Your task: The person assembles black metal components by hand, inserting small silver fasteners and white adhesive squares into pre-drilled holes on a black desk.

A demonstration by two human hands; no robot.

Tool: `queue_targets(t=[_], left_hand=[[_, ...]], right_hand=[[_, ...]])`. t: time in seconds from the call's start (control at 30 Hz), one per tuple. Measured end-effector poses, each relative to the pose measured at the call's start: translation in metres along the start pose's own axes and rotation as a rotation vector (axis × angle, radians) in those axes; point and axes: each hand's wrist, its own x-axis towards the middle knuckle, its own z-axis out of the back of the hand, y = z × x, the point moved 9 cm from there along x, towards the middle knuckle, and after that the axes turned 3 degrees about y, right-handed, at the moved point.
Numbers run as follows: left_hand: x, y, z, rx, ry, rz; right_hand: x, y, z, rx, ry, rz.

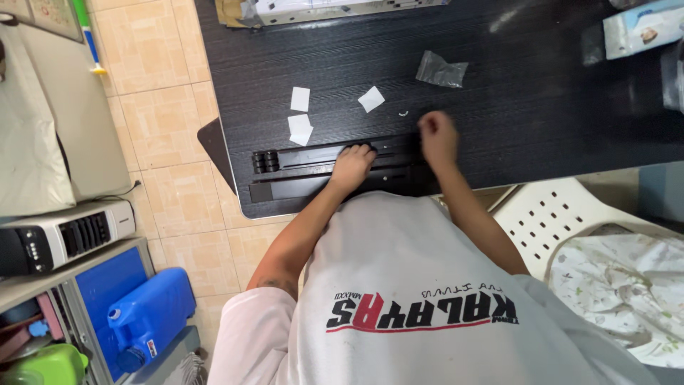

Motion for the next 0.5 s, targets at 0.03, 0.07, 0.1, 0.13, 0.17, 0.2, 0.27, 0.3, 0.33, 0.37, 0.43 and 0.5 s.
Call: queue_targets(t=[0.03,0.07,0.1,0.13,0.17,0.2,0.27,0.3,0.33,0.37,0.43,0.5], left_hand=[[-0.002,0.003,-0.004,0.02,0.013,0.014],[-0.003,0.004,-0.008,0.02,0.013,0.019],[-0.004,0.009,-0.015,0.012,0.033,0.052],[-0.003,0.014,-0.02,0.004,0.052,0.084],[-0.003,0.016,-0.024,0.004,0.051,0.087],[-0.001,0.019,-0.03,0.011,0.079,0.105],[0.0,0.02,-0.037,0.015,0.105,0.123],[0.0,0.019,-0.035,0.014,0.089,0.127],[0.0,0.018,-0.03,0.015,0.074,0.133],[0.001,0.016,-0.024,0.015,0.072,0.137],[0.003,0.008,-0.009,-0.017,0.097,0.156],[-0.001,-0.002,0.029,-0.105,-0.05,0.152]], right_hand=[[0.003,-0.008,0.016,-0.047,-0.125,0.014],[0.005,-0.021,0.024,-0.078,-0.151,0.015],[0.007,-0.036,0.034,-0.109,-0.177,0.016],[0.012,-0.051,0.041,-0.109,-0.174,0.018],[0.018,-0.071,0.042,-0.107,-0.134,-0.039],[0.021,-0.088,0.041,-0.107,-0.096,-0.097],[0.017,-0.121,0.035,0.034,-0.005,-0.27],[0.011,-0.14,0.026,0.179,0.088,-0.443],[0.011,-0.142,0.026,0.178,0.091,-0.441],[0.009,-0.145,0.023,0.301,0.086,-0.479],[0.004,-0.144,0.023,0.42,0.085,-0.516],[-0.005,-0.139,0.033,0.315,0.086,-0.509]])
